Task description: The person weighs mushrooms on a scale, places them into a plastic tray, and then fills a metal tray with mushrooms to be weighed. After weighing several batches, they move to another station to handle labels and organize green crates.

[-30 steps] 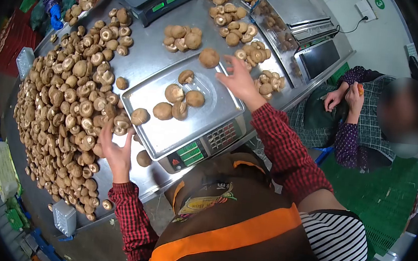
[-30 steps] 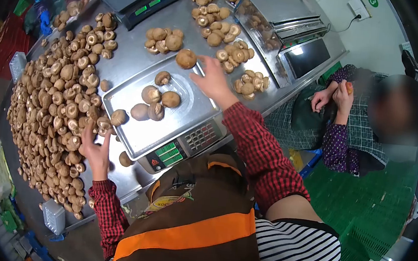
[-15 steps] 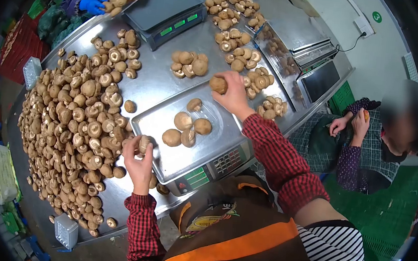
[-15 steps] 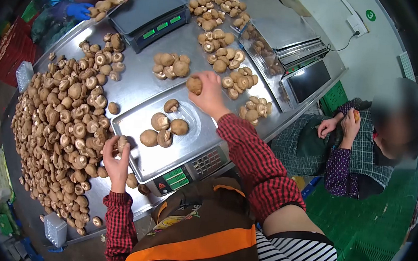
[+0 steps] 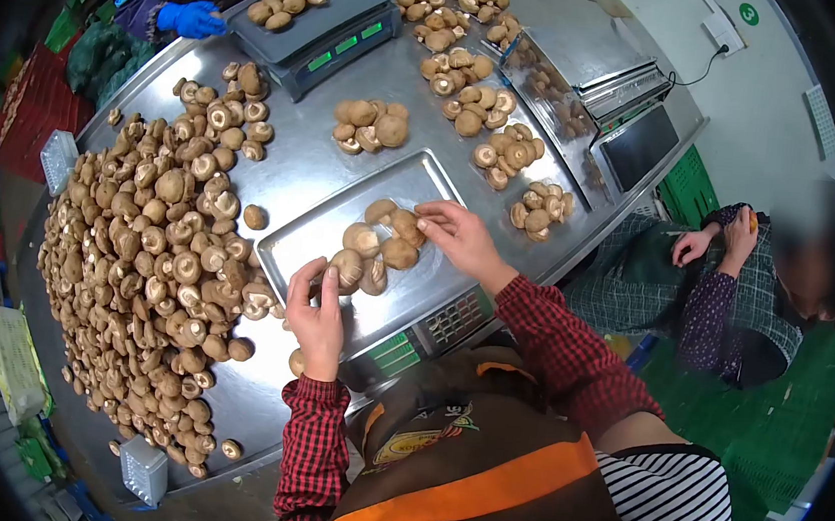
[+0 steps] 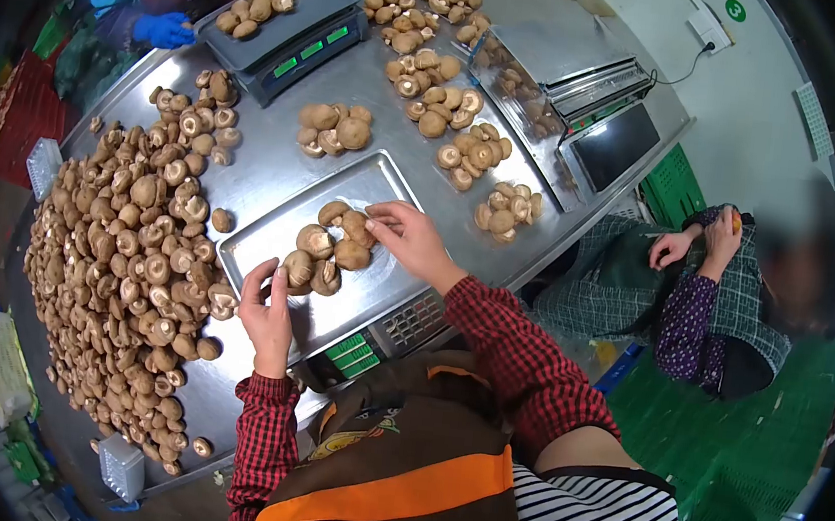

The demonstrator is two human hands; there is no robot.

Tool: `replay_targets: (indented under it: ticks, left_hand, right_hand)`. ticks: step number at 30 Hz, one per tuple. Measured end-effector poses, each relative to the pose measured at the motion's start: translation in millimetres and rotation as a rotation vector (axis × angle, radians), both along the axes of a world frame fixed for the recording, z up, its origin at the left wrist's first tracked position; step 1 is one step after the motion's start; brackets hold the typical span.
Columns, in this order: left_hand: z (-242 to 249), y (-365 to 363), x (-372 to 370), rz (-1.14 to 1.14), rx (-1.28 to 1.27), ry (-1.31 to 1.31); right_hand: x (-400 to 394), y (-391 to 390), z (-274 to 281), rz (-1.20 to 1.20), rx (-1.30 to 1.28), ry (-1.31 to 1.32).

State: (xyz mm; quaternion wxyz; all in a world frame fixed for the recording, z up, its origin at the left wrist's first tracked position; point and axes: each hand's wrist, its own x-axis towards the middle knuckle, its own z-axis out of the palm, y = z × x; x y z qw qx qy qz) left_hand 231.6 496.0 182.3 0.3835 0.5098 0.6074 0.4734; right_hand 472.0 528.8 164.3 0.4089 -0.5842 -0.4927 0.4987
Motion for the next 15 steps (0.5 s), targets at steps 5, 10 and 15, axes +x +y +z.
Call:
replay_targets:
  ticks: [5, 10, 15]
  left_hand:
    - [-7.9, -2.5, -7.1, 0.018, -0.017, 0.039]
    - [-16.7, -6.0, -7.9, 0.042, -0.023, 0.245]
    - [-28.7, -16.8, -16.2, 0.090, -0.370, -0.067]
  right_hand:
    - [-10.7, -4.2, 14.7, 0.107, 0.335, -0.309]
    - [-8.2, 1.4, 7.5, 0.045, 0.133, -0.111]
    - [-0.6, 10.9, -4.7, -0.037, 0.112, -0.249]
